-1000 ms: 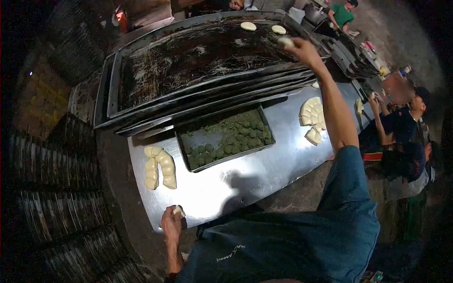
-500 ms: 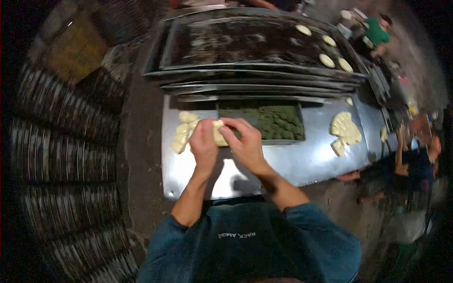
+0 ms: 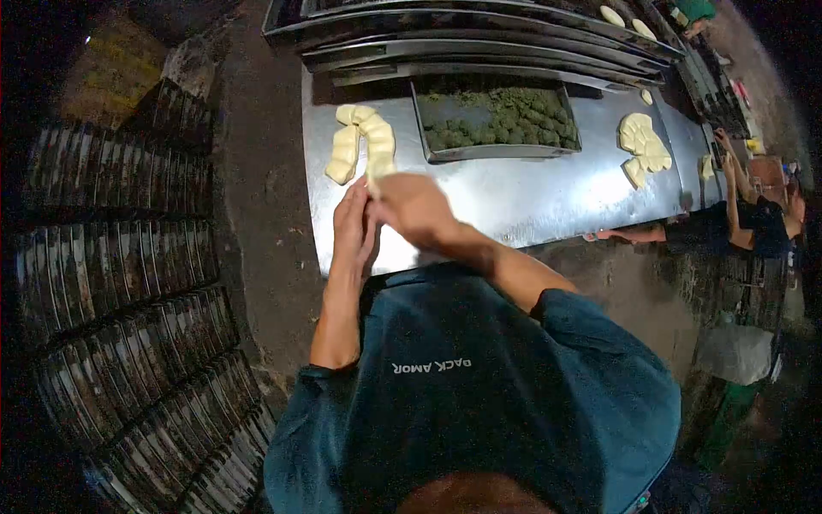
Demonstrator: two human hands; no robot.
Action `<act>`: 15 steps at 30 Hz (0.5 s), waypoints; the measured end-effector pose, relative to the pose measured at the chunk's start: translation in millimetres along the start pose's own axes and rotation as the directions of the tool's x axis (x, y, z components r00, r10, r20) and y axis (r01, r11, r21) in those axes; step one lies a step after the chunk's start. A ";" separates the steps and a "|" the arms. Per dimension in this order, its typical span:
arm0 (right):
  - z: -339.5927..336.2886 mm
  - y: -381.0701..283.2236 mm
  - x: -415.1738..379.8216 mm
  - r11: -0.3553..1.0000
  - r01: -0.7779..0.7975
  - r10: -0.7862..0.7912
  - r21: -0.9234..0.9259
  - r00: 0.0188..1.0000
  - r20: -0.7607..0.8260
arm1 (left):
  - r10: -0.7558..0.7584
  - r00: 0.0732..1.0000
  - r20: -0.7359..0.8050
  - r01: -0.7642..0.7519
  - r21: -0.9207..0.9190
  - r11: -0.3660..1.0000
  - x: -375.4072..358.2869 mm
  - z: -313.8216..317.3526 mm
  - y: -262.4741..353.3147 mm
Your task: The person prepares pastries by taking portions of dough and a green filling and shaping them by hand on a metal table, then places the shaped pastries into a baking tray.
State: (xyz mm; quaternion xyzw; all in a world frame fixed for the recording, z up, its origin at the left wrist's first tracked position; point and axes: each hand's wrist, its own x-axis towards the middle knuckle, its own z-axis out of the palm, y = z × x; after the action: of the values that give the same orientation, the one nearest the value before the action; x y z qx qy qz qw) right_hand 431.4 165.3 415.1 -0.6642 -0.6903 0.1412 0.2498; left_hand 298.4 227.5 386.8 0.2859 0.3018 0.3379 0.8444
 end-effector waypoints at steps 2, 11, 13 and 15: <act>22.8 -1.4 -23.7 0.956 0.295 -0.292 -0.009 0.941 -0.172 | 0.013 1.000 -0.009 -0.009 0.333 0.943 11.1 -24.3 -5.4; -68.0 195.7 14.6 0.896 -0.211 0.328 -0.390 0.908 0.262 | 0.035 0.996 -0.085 0.013 0.505 0.863 23.8 -16.4 11.4; -63.2 208.8 14.9 0.939 -0.181 0.269 -0.293 0.916 0.299 | -0.037 0.997 -0.062 0.049 0.211 0.976 36.4 3.7 5.9; -70.8 192.7 14.6 0.953 -0.300 0.303 -0.039 0.943 0.141 | -0.048 0.999 -0.004 0.048 0.105 0.993 52.3 21.9 -4.9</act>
State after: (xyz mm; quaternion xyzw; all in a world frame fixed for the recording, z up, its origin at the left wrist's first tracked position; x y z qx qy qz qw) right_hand 632.3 185.0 375.1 -0.7519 -0.5983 0.2199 0.1684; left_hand 346.6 257.3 381.2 0.3226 0.3264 0.3014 0.8358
